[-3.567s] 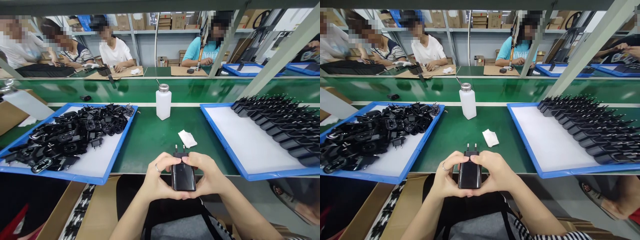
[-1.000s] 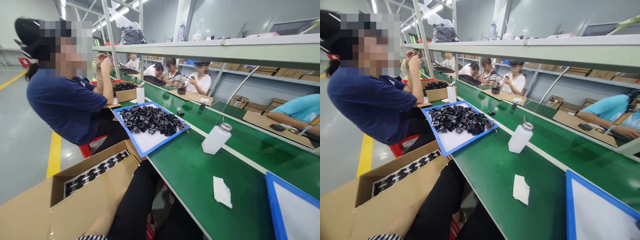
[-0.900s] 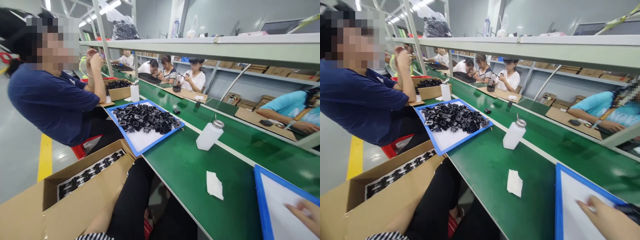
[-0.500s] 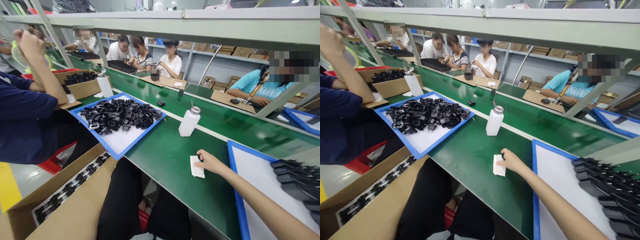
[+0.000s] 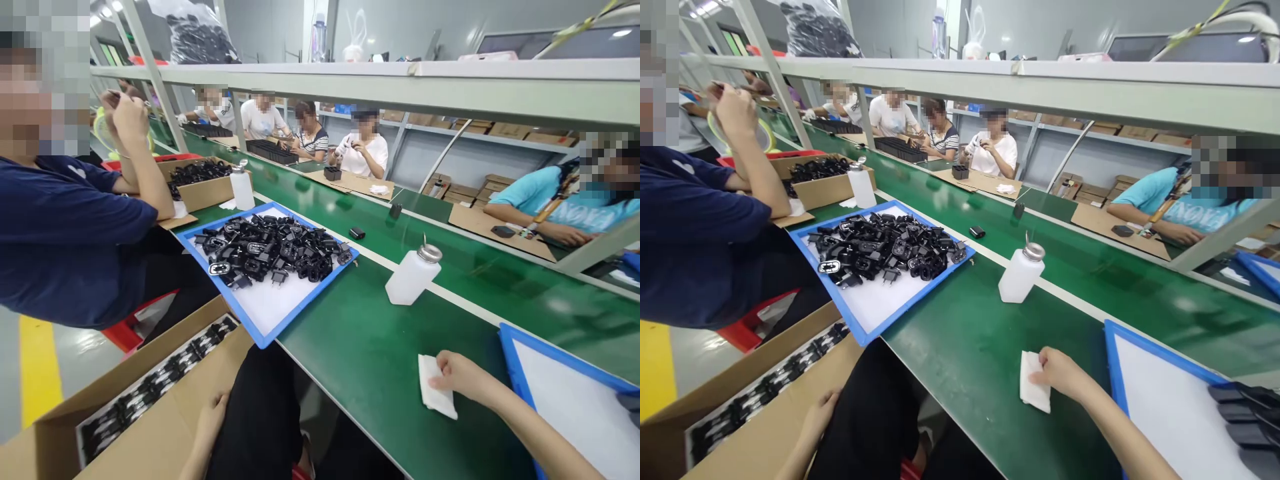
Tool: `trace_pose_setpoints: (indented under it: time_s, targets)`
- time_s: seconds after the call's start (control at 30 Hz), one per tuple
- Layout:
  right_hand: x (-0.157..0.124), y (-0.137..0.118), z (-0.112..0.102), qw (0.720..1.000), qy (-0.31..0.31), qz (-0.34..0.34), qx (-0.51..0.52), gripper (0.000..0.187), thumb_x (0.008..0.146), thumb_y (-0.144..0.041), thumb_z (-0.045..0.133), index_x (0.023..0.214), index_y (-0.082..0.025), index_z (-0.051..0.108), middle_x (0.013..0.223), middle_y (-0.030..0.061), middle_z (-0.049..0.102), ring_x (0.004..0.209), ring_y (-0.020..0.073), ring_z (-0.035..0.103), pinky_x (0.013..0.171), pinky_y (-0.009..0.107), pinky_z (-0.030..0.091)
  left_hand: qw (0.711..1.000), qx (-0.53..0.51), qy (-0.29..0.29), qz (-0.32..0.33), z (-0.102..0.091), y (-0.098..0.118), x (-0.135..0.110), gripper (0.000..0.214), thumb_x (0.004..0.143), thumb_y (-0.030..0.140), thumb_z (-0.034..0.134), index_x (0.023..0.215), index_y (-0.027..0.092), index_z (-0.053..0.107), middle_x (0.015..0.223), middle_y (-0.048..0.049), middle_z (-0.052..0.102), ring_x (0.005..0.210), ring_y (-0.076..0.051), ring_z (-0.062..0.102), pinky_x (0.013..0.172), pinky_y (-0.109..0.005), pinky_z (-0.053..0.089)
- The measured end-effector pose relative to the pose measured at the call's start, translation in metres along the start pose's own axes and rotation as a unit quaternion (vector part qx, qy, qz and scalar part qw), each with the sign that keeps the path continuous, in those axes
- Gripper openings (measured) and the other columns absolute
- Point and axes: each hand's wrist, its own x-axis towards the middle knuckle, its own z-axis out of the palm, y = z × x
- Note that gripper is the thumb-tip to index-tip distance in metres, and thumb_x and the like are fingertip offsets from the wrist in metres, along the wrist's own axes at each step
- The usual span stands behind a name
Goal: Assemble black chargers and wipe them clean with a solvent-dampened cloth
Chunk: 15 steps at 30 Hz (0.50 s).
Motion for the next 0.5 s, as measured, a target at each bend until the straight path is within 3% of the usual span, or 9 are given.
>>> trace_pose_setpoints:
  time_s: [0.13,0.2,0.3,0.4,0.5]
  targets:
    - [0.001,-0.002,0.005,0.997,0.014,-0.041,0.059,0.021,0.047,-0.029,0.046,0.047,-0.02,0.027,0.047,-0.0032,0.032,0.048,0.0137,0.038,0.045,0.024,0.028,0.998,-0.032,-0.034,0.048,0.02,0.003,0.013,0.022,0.073,0.024,0.04,0.075,0.015,0.06,0.078,-0.0028,0.063,0.081,-0.019,0.056,0.071,-0.026,0.043]
    - [0.001,-0.002,0.008,0.994,0.049,-0.028,0.09,0.024,0.049,-0.037,0.046,0.047,-0.021,0.028,0.047,-0.0018,0.036,0.048,0.0162,0.04,0.047,0.027,0.032,0.989,-0.036,-0.048,0.139,0.039,0.007,0.014,0.026,0.072,0.029,0.038,0.074,0.016,0.06,0.084,-0.0046,0.062,0.086,-0.02,0.054,0.078,-0.028,0.04]
    - [0.002,-0.017,0.003,0.989,0.096,0.028,0.113,0.024,0.046,-0.047,0.049,0.061,-0.028,0.044,0.045,0.0,0.042,0.049,0.0227,0.045,0.049,0.032,0.036,0.962,0.037,-0.075,0.261,0.068,0.011,0.008,0.027,0.074,0.026,0.034,0.073,0.02,0.061,0.083,-0.0046,0.062,0.084,-0.02,0.053,0.08,-0.036,0.036]
    - [0.008,-0.062,-0.014,0.979,0.137,0.041,0.142,0.04,0.042,-0.049,0.053,0.076,-0.028,0.052,0.058,0.0031,0.055,0.06,0.0269,0.051,0.058,0.036,0.041,0.941,0.12,-0.073,0.308,0.087,0.016,0.0,0.028,0.073,0.016,0.034,0.073,0.022,0.062,0.083,-0.0038,0.062,0.085,-0.02,0.051,0.084,-0.039,0.029]
    - [0.034,-0.124,-0.038,0.97,0.184,0.024,0.155,0.032,0.047,-0.051,0.052,0.055,-0.02,0.05,0.063,0.0081,0.056,0.064,0.0277,0.052,0.06,0.035,0.042,0.934,0.168,-0.099,0.299,0.093,0.025,0.0,0.03,0.072,0.013,0.034,0.076,0.021,0.062,0.084,-0.0051,0.062,0.087,-0.021,0.05,0.086,-0.04,0.026]
